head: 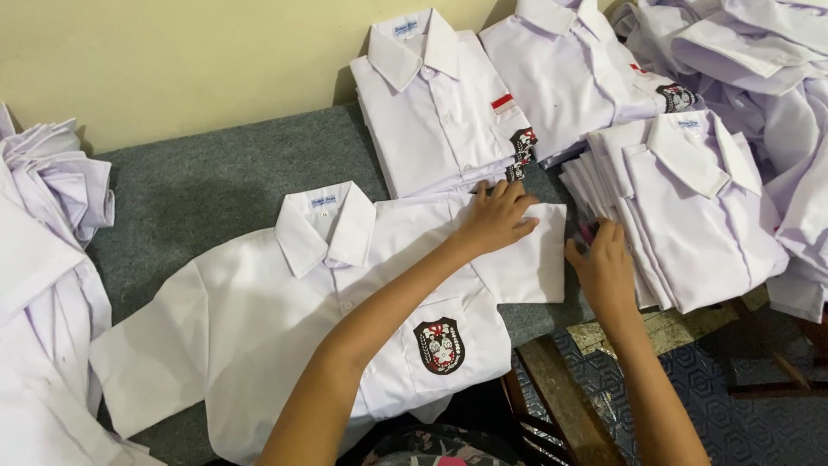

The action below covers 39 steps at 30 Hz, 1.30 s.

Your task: Trimming loose threads from white shirts using scissors and then folding them neatly.

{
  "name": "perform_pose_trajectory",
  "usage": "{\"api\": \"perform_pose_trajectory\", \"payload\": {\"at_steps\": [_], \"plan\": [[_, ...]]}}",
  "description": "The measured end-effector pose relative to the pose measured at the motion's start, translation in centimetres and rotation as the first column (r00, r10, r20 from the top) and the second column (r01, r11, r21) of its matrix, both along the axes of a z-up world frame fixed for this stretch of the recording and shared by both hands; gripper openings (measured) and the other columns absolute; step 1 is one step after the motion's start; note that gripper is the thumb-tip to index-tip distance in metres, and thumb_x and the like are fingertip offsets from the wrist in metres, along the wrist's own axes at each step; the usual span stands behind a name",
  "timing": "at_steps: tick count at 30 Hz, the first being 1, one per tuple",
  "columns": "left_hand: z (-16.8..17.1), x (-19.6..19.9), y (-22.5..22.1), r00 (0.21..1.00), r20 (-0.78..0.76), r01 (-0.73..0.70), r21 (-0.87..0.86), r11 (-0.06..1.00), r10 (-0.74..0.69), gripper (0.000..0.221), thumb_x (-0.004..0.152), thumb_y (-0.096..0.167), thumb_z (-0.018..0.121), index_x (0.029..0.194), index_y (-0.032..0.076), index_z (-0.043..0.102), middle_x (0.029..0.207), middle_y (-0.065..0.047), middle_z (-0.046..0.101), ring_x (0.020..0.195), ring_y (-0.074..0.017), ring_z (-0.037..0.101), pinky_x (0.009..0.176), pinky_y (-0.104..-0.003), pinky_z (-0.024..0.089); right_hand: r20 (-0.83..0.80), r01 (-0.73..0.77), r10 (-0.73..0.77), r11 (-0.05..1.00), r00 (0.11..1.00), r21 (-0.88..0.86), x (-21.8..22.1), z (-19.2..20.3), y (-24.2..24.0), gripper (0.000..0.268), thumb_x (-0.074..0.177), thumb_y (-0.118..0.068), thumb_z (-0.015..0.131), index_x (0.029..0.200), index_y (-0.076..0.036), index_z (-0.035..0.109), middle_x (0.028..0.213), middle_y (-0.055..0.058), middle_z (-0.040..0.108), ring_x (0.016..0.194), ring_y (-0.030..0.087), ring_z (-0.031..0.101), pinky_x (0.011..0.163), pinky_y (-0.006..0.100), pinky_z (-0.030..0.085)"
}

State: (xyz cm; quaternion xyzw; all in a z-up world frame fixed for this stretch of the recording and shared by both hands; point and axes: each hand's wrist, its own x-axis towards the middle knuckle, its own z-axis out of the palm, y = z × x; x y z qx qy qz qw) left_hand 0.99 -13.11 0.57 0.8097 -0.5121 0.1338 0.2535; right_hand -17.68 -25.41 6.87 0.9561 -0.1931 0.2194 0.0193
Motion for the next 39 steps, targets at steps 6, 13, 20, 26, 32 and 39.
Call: {"api": "perform_pose_trajectory", "payload": {"at_steps": [6, 13, 20, 26, 32, 39], "plan": [[4.3, -1.4, 2.2, 0.991, -0.070, 0.104, -0.165, 0.981, -0.116, 0.018, 0.097, 0.034, 0.061, 0.111, 0.022, 0.061, 0.107, 0.004, 0.045, 0.103, -0.0160, 0.053, 0.096, -0.054, 0.052, 0.246, -0.148, -0.018, 0.755, 0.969, 0.639, 1.0, 2.5, 0.7, 0.035, 0.109, -0.030, 0.071, 0.092, 0.001, 0.068, 0.071, 0.016, 0.059, 0.070, 0.027, 0.061, 0.058, 0.039, 0.043], [7.0, -2.4, 5.6, 0.993, -0.049, 0.096, -0.222, 0.970, -0.109, 0.021, 0.102, 0.033, 0.057, 0.116, 0.018, 0.060, 0.113, 0.004, 0.046, 0.106, -0.0158, 0.051, 0.097, -0.052, 0.049, 0.414, -0.377, 0.116, 0.676, 0.903, 0.633, 2.7, -1.8, -1.7, 0.019, 0.101, -0.020, 0.077, 0.110, -0.003, 0.074, 0.077, 0.015, 0.059, 0.076, 0.021, 0.052, 0.067, 0.036, 0.042], [9.5, 0.6, 19.0, 0.996, 0.068, 0.065, -0.160, 0.985, -0.054, 0.021, 0.088, 0.021, 0.065, 0.109, 0.017, 0.065, 0.115, -0.005, 0.059, 0.113, -0.0278, 0.059, 0.094, -0.048, 0.048, 0.440, -0.335, 0.110, 0.813, 0.891, 0.476, 4.4, -0.4, -0.9, 0.016, 0.103, 0.000, 0.065, 0.117, -0.003, 0.073, 0.081, 0.017, 0.061, 0.075, 0.035, 0.057, 0.068, 0.043, 0.045], [6.2, 5.5, 37.3, 0.833, 0.206, -0.533, 0.049, 0.845, 0.513, 0.019, 0.093, 0.032, 0.066, 0.109, 0.021, 0.068, 0.106, -0.003, 0.065, 0.094, -0.0272, 0.069, 0.074, -0.045, 0.056, 0.198, -0.454, 0.408, 0.806, 0.891, 0.381, 10.7, -0.8, 4.0, 0.019, 0.095, -0.012, 0.071, 0.113, -0.006, 0.072, 0.113, 0.015, 0.069, 0.096, 0.046, 0.068, 0.078, 0.053, 0.055], [10.0, 2.7, 44.8, 0.539, -0.209, -0.647, 0.517, 0.560, 0.816, 0.054, 0.102, 0.062, 0.045, 0.126, 0.017, 0.064, 0.120, -0.011, 0.065, 0.105, -0.0385, 0.072, 0.089, -0.052, 0.056, -0.113, -0.249, 0.333, 0.854, 0.936, 0.457, 14.4, -1.0, 8.6, 0.035, 0.091, -0.039, 0.075, 0.120, -0.020, 0.069, 0.118, 0.001, 0.061, 0.100, 0.044, 0.069, 0.089, 0.061, 0.056], [13.2, 2.3, 46.4, 0.459, -0.378, -0.698, 0.407, 0.590, 0.804, 0.041, 0.095, 0.057, 0.061, 0.118, 0.024, 0.071, 0.115, -0.008, 0.075, 0.111, -0.0354, 0.070, 0.091, -0.050, 0.055, 0.358, -0.542, 0.428, 0.772, 0.830, 0.332, 13.5, 1.5, 8.7, 0.021, 0.095, -0.014, 0.079, 0.095, -0.003, 0.061, 0.087, 0.014, 0.057, 0.085, 0.046, 0.064, 0.073, 0.052, 0.051]]}}
